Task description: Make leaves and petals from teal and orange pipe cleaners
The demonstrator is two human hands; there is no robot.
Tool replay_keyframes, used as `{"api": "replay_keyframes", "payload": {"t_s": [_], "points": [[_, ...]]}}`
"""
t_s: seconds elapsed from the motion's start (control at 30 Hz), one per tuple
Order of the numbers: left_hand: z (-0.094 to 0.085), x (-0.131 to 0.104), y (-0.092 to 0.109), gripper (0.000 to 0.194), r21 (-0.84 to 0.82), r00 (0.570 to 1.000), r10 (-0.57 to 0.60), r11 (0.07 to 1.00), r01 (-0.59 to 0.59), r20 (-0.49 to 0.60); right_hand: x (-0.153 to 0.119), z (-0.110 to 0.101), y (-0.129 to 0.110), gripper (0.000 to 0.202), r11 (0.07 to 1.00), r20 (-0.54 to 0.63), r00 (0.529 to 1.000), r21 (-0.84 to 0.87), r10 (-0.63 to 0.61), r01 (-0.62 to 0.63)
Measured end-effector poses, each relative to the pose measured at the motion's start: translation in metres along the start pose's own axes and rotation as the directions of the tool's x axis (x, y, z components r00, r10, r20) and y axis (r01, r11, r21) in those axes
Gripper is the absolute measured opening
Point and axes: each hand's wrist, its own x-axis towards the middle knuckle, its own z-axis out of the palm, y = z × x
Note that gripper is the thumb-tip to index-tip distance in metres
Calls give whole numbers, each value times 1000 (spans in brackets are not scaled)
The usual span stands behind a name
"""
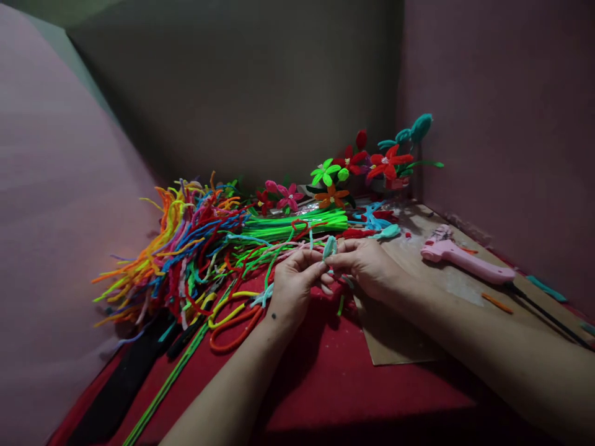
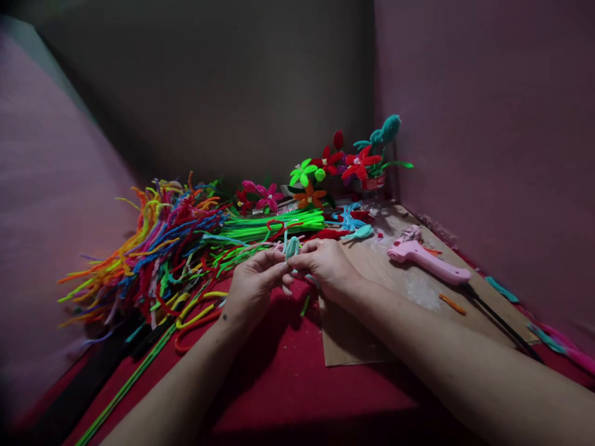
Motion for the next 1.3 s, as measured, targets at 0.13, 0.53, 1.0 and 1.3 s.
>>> {"api": "replay_keyframes", "payload": {"t_s": [0.13, 0.53, 1.0, 1.3], "points": [[-1, 1, 1, 13, -10, 1000, -4, 1000, 4, 10, -2, 0, -6, 18, 999, 47, 999, 41, 15, -17], [-4, 0, 1, 19, 28, 996, -78, 996, 79, -53, -4, 7, -10, 17, 996, -45, 999, -91, -8, 4], [1, -7, 7, 21, 269, 979, -196, 947, 176, 48, 0, 2, -8, 17, 987, -8, 989, -67, -150, 149], [-5, -6, 8, 22, 189, 953, -276, 950, 250, 128, -1, 0, -11, 20, 978, 43, 983, -103, -177, 180]]}}
